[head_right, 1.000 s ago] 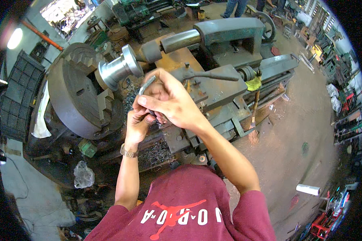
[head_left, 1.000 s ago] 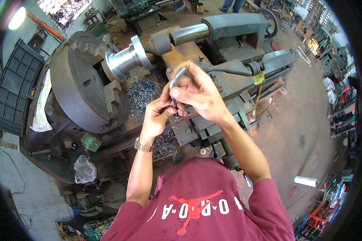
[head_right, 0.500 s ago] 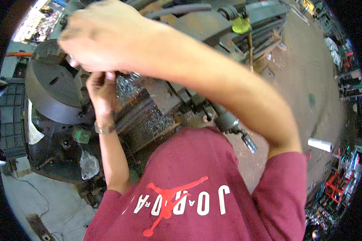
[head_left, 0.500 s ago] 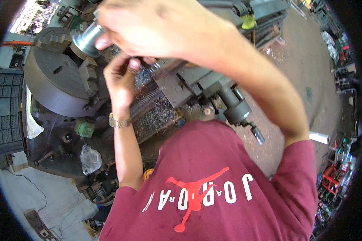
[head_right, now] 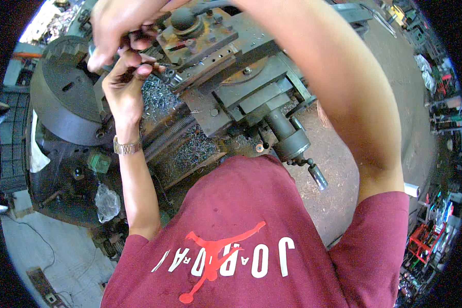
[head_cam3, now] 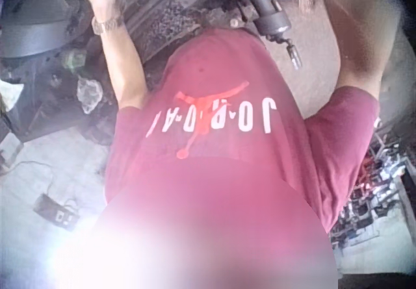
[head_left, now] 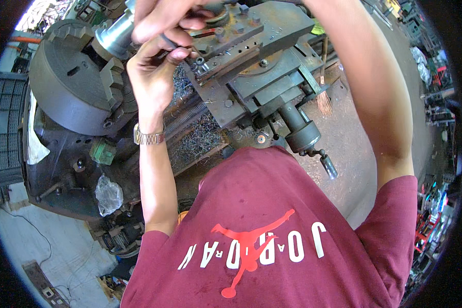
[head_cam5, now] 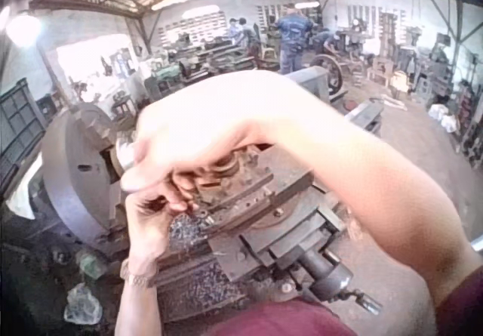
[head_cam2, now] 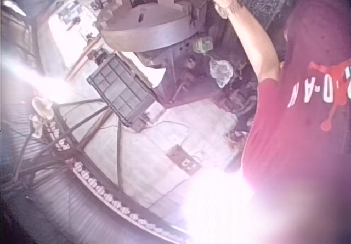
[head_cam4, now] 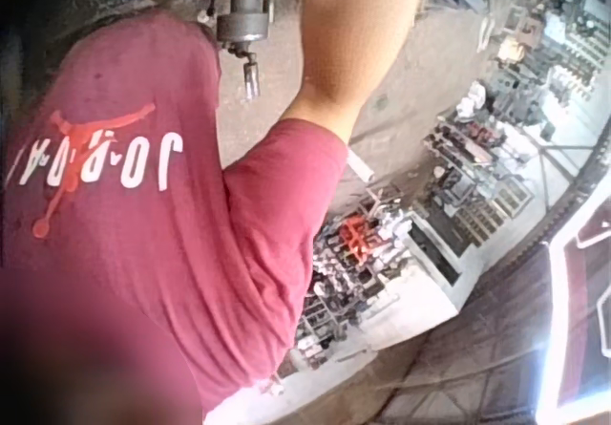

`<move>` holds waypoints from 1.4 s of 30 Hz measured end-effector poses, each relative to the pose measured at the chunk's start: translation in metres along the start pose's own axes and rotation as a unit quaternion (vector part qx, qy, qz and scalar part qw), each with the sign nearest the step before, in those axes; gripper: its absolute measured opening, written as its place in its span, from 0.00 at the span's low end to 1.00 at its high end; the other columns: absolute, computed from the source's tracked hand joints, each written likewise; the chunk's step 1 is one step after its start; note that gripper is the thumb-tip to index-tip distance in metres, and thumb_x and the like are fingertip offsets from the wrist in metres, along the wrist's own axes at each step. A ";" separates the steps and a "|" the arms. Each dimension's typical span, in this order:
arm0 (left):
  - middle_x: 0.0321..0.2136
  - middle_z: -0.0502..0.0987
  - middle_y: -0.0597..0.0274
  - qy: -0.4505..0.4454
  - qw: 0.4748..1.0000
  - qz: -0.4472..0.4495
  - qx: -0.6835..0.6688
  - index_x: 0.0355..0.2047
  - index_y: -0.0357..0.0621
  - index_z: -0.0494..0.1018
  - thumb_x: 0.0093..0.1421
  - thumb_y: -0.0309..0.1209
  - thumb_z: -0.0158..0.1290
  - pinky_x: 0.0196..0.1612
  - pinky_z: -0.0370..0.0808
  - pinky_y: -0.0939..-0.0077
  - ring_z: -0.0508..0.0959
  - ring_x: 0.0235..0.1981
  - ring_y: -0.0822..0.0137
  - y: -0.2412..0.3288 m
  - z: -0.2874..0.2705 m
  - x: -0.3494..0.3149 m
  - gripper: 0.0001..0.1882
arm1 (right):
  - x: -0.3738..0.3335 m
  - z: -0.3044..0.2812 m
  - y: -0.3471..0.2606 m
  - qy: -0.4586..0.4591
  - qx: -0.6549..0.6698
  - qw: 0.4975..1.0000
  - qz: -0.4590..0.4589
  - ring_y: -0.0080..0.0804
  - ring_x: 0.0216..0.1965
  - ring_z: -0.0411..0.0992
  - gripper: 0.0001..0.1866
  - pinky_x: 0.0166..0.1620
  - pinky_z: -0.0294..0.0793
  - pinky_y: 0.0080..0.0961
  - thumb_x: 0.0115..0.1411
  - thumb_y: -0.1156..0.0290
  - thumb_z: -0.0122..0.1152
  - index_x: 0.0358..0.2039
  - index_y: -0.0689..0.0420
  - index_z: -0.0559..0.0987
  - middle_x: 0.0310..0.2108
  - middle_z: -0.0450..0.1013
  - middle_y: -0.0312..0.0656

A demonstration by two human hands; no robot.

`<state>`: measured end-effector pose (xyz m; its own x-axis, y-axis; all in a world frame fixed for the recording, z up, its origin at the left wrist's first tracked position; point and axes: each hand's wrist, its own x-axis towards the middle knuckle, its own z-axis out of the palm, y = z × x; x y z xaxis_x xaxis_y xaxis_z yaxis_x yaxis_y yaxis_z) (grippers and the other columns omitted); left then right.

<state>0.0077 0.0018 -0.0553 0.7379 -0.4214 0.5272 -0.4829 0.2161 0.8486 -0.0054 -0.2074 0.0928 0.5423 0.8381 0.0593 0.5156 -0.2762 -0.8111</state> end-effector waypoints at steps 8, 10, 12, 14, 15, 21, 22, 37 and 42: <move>0.36 0.82 0.53 -0.040 0.995 -0.022 -0.083 0.37 0.30 0.78 0.60 0.18 0.61 0.44 0.83 0.63 0.83 0.35 0.60 -0.007 -0.007 0.005 0.06 | 0.025 0.000 0.077 -0.054 0.332 0.937 -0.093 0.25 0.32 0.78 0.21 0.32 0.77 0.21 0.62 0.61 0.70 0.45 0.67 0.79 0.33 0.78 0.41; 0.36 0.83 0.52 -0.051 0.994 -0.021 -0.093 0.39 0.29 0.79 0.60 0.18 0.61 0.44 0.83 0.65 0.84 0.35 0.60 -0.007 -0.009 0.004 0.07 | 0.024 0.010 0.072 -0.027 0.331 0.939 -0.092 0.26 0.28 0.77 0.21 0.29 0.78 0.22 0.62 0.60 0.71 0.43 0.67 0.79 0.30 0.78 0.42; 0.35 0.83 0.52 -0.050 0.993 -0.026 -0.100 0.39 0.28 0.79 0.60 0.19 0.61 0.45 0.83 0.65 0.84 0.36 0.60 -0.007 -0.011 0.003 0.07 | 0.023 0.019 0.059 0.000 0.317 0.945 -0.082 0.26 0.20 0.75 0.20 0.23 0.75 0.22 0.61 0.60 0.72 0.38 0.66 0.79 0.23 0.76 0.42; 0.35 0.83 0.52 -0.049 0.993 -0.021 -0.107 0.39 0.28 0.79 0.61 0.19 0.61 0.46 0.83 0.66 0.84 0.36 0.61 -0.009 -0.012 0.001 0.07 | 0.020 0.029 0.048 0.069 0.276 0.956 -0.070 0.25 0.20 0.74 0.20 0.23 0.74 0.21 0.60 0.59 0.73 0.37 0.65 0.80 0.21 0.75 0.41; 0.35 0.83 0.52 -0.048 0.993 -0.013 -0.109 0.39 0.28 0.79 0.61 0.20 0.61 0.46 0.82 0.66 0.84 0.36 0.61 -0.010 -0.012 0.000 0.07 | 0.021 0.033 0.043 0.102 0.257 0.959 -0.065 0.24 0.19 0.74 0.20 0.22 0.73 0.20 0.59 0.59 0.74 0.36 0.65 0.80 0.20 0.75 0.40; 0.37 0.84 0.61 0.023 0.994 -0.018 -0.101 0.42 0.34 0.81 0.62 0.22 0.62 0.45 0.77 0.78 0.81 0.38 0.73 -0.014 -0.013 -0.008 0.08 | 0.048 0.074 0.037 0.417 0.014 0.908 -0.043 0.22 0.16 0.64 0.27 0.21 0.63 0.25 0.53 0.49 0.77 0.22 0.63 0.79 0.15 0.71 0.38; 0.36 0.84 0.62 0.026 0.994 -0.032 -0.099 0.42 0.34 0.81 0.62 0.22 0.61 0.45 0.77 0.78 0.81 0.38 0.74 -0.013 -0.014 -0.009 0.08 | 0.050 0.079 0.036 0.459 -0.030 0.887 -0.025 0.22 0.16 0.65 0.27 0.22 0.63 0.25 0.53 0.49 0.77 0.23 0.63 0.80 0.15 0.71 0.39; 0.36 0.82 0.62 0.023 0.996 -0.078 -0.025 0.47 0.35 0.78 0.62 0.18 0.59 0.45 0.81 0.78 0.82 0.39 0.73 0.016 -0.004 -0.002 0.12 | 0.047 0.083 0.039 0.394 0.327 0.813 -0.277 0.16 0.24 0.64 0.19 0.25 0.62 0.15 0.73 0.59 0.53 0.39 0.66 0.81 0.27 0.75 0.38; 0.40 0.81 0.59 0.036 0.998 -0.041 -0.030 0.50 0.32 0.77 0.66 0.20 0.57 0.46 0.79 0.75 0.80 0.40 0.70 0.040 -0.027 0.015 0.12 | 0.003 0.044 -0.010 0.379 0.025 0.923 -0.067 0.30 0.25 0.71 0.16 0.30 0.72 0.27 0.68 0.61 0.57 0.36 0.61 0.84 0.27 0.78 0.43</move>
<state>0.0122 0.0275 -0.0121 0.8072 -0.3758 0.4552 -0.3917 0.2361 0.8893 -0.0384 -0.1818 0.0760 0.7932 0.2881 0.5366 0.5917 -0.1562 -0.7909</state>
